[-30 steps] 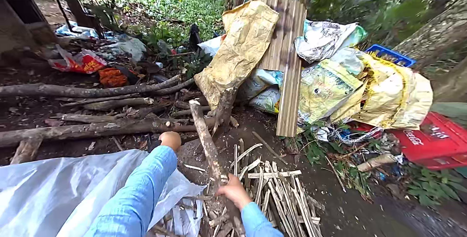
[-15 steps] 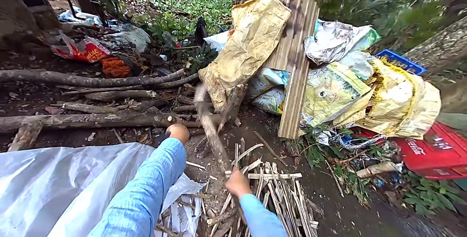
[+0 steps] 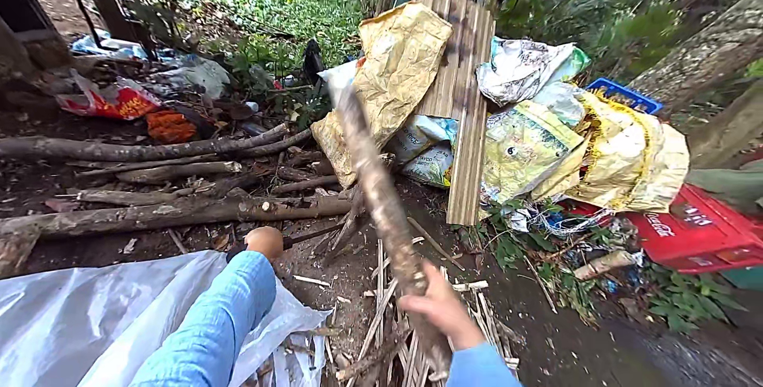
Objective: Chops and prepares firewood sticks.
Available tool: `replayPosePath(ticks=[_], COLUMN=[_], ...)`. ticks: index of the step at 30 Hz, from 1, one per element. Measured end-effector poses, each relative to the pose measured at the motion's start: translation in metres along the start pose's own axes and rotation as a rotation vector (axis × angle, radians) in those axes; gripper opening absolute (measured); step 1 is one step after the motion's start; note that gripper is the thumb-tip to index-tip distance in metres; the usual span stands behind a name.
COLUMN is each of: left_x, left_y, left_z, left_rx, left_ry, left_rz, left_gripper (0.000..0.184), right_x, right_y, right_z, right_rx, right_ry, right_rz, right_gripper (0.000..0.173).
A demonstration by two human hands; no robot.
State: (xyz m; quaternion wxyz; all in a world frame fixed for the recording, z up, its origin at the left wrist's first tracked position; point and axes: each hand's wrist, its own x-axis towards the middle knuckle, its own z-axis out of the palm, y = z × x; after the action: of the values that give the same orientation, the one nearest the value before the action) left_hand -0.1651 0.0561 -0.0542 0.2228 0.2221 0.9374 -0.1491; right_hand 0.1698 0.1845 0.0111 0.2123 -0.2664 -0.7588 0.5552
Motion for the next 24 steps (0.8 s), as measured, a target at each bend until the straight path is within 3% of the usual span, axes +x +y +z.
replayPosePath(ticks=[3, 6, 8, 9, 11, 12, 13, 15, 20, 24], left_x=[0.011, 0.016, 0.016, 0.016, 0.017, 0.016, 0.015, 0.014, 0.019, 0.026], left_y=[-0.003, -0.007, -0.009, -0.009, -0.010, -0.009, -0.008, -0.003, 0.000, -0.008], left_z=[-0.001, -0.006, -0.008, -0.009, -0.008, -0.008, -0.009, -0.014, -0.012, -0.011], left_rx=[0.027, 0.042, 0.030, 0.024, 0.020, 0.028, 0.041, 0.074, 0.096, 0.084], left_ry=[0.016, 0.009, 0.005, 0.002, -0.009, -0.010, -0.005, 0.015, 0.001, 0.000], left_rz=[-0.003, 0.008, 0.008, 0.005, -0.004, -0.007, -0.011, -0.022, -0.046, -0.043], left_gripper=[0.046, 0.041, 0.039, 0.038, 0.039, 0.041, 0.044, 0.044, 0.050, 0.054], right_x=[0.016, 0.055, 0.071, 0.071, 0.072, 0.075, 0.078, 0.079, 0.068, 0.059], right_y=[-0.048, -0.059, -0.018, 0.017, 0.104, 0.145, 0.174, 0.191, 0.132, 0.047], right_z=[-0.045, -0.057, -0.029, -0.007, 0.035, 0.050, 0.060, 0.070, 0.037, -0.031], right_rx=[0.064, 0.269, 0.215, 0.115, -0.155, -0.274, -0.315, -0.253, 0.168, 0.158], right_ry=[0.357, 0.614, 0.715, 0.665, 0.306, 0.103, -0.023, -0.054, 0.076, 0.352], right_rz=[-0.415, -0.638, -0.453, -0.220, 0.334, 0.529, 0.647, 0.702, 0.620, 0.102], right_gripper=[0.082, 0.062, 0.064, 0.072, 0.083, 0.085, 0.087, 0.086, 0.056, 0.071])
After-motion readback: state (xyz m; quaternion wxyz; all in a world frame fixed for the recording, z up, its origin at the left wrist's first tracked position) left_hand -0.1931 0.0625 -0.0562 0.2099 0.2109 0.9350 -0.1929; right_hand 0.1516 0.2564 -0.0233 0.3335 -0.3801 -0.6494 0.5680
